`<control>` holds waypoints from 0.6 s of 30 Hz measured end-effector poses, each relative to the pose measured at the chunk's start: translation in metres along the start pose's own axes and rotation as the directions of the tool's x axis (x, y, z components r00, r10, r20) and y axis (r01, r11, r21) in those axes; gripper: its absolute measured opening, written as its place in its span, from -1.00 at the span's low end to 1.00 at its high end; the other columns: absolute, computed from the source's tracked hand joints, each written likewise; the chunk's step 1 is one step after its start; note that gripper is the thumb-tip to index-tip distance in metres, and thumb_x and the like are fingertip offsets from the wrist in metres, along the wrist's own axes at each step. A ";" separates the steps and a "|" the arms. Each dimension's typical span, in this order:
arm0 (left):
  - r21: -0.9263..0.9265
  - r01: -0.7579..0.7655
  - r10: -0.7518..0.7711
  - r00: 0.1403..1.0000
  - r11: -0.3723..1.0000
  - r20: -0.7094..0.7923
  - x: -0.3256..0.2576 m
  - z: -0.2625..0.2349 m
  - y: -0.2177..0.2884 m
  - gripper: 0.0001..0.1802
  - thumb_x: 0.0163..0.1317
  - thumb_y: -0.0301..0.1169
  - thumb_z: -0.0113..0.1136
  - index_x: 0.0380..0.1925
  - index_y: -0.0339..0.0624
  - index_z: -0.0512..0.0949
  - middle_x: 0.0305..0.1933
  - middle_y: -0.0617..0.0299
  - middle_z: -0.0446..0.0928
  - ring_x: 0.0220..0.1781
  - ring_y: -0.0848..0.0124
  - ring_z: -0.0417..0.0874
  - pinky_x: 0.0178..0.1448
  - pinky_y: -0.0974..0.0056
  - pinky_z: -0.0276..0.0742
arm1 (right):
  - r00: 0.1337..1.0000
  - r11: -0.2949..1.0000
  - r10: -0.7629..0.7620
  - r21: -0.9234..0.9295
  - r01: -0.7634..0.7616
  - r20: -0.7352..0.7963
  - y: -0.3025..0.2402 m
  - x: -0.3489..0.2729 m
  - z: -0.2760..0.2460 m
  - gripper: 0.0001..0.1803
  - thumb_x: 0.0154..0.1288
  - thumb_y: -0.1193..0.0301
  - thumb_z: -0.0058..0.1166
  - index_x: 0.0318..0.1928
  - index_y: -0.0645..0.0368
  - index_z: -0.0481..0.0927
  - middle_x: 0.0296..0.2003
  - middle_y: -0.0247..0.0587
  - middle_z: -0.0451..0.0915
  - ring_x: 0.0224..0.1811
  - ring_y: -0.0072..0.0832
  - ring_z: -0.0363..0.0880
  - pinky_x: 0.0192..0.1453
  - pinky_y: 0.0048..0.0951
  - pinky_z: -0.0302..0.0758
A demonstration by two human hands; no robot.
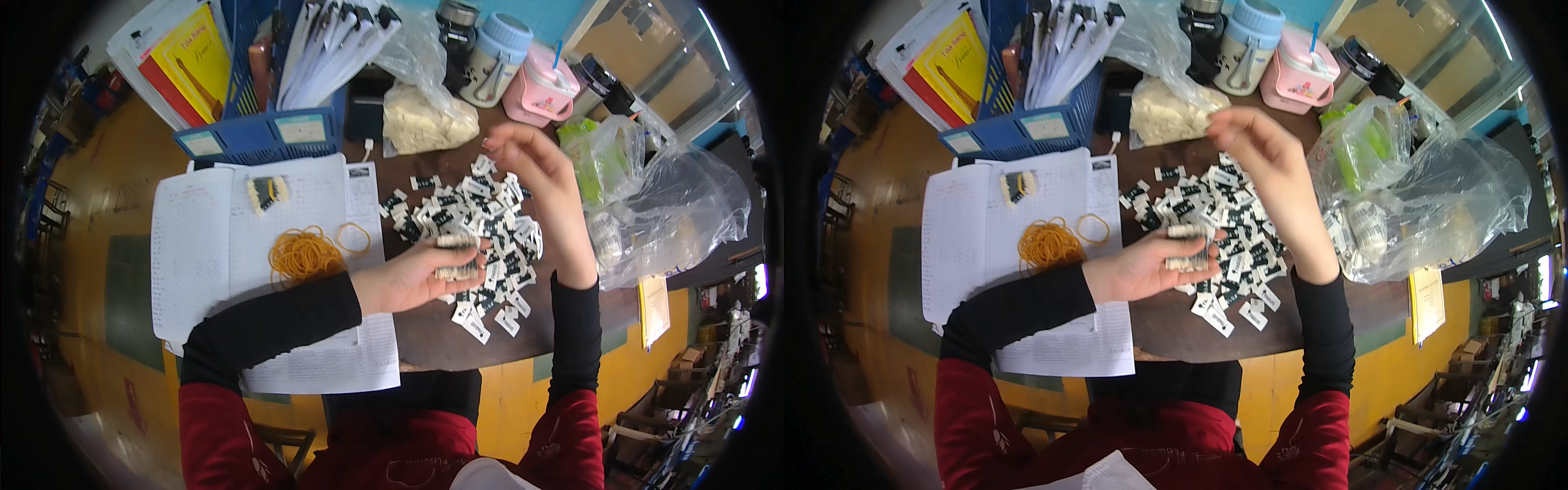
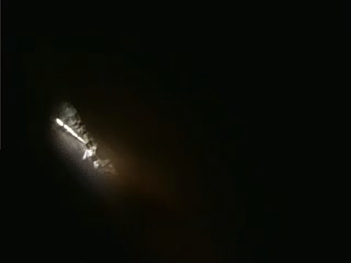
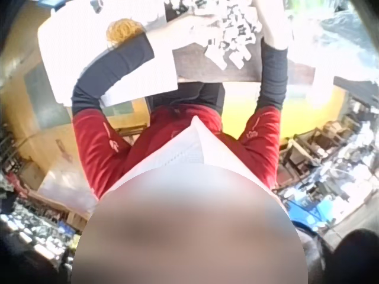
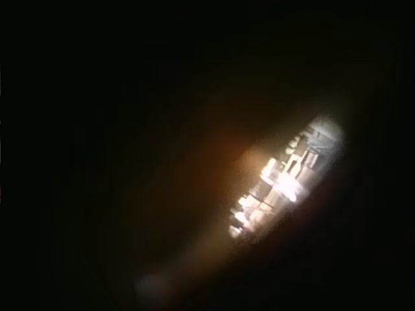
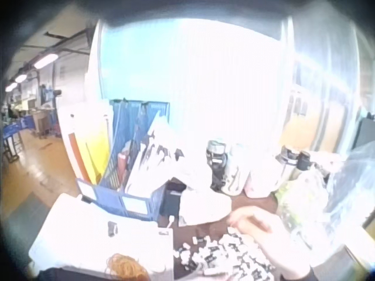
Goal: The person sorts small white tags with black text on a table, picking them up and stacking them into bundles. A coworker places a large plastic bag of tags on the table. The person continues to gather and align the tags into neat stacks.
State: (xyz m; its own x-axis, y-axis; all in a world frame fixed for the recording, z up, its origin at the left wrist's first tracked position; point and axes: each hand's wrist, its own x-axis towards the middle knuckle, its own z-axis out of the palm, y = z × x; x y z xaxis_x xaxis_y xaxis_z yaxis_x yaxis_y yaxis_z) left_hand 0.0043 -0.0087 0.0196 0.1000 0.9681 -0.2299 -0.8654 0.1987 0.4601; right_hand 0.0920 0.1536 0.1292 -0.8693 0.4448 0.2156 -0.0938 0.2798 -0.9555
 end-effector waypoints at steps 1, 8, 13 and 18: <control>0.013 -0.009 0.009 1.000 1.000 -0.001 0.000 0.000 0.001 -0.56 0.40 -0.40 0.15 0.23 -0.32 0.40 0.06 0.18 0.49 0.18 0.28 0.55 0.41 0.12 0.46 | 0.996 0.995 0.045 -0.097 -0.037 0.078 -0.002 -0.015 -0.001 -0.59 0.30 0.45 0.17 0.16 0.20 0.51 0.10 -0.28 0.56 0.14 -0.56 0.49 0.23 -0.46 0.39; 0.035 -0.009 0.009 1.000 0.999 0.001 0.000 -0.002 0.001 -0.68 0.41 -0.45 0.12 0.13 -0.20 0.42 0.09 0.17 0.52 0.19 0.32 0.58 0.22 0.20 0.60 | 0.919 0.767 -0.244 -0.519 0.378 0.308 0.033 -0.075 0.029 0.05 -0.16 0.37 0.53 0.40 0.09 0.26 0.28 0.05 0.37 0.30 0.02 0.36 0.39 -0.06 0.31; 0.067 0.000 -0.003 0.999 0.998 0.053 -0.001 -0.004 0.000 -0.70 0.43 -0.47 0.09 0.13 -0.19 0.42 0.09 0.17 0.52 0.20 0.32 0.57 0.18 0.25 0.61 | 0.945 0.811 -0.172 -0.505 0.297 0.279 0.047 -0.080 0.032 -0.04 -0.12 0.39 0.49 0.37 0.05 0.32 0.09 -0.06 0.54 0.11 -0.05 0.51 0.37 0.00 0.34; 0.210 0.151 -0.154 0.988 0.966 0.001 -0.003 0.001 0.006 -0.62 0.41 -0.44 0.14 0.19 -0.12 0.36 0.07 0.26 0.48 0.10 0.43 0.58 0.14 0.28 0.59 | 0.946 0.896 -0.152 -0.365 0.254 0.287 0.037 -0.085 0.023 -0.10 -0.06 0.44 0.48 0.34 0.14 0.34 0.12 -0.05 0.55 0.18 -0.09 0.52 0.33 -0.12 0.42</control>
State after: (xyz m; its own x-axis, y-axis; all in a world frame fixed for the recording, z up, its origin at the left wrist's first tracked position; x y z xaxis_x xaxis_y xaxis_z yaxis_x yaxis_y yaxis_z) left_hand -0.0006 -0.0101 0.0242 0.2326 0.9260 -0.2973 -0.7178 0.3698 0.5900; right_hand 0.1514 0.1064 0.0705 -0.9472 0.1343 0.2912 -0.1281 0.6741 -0.7274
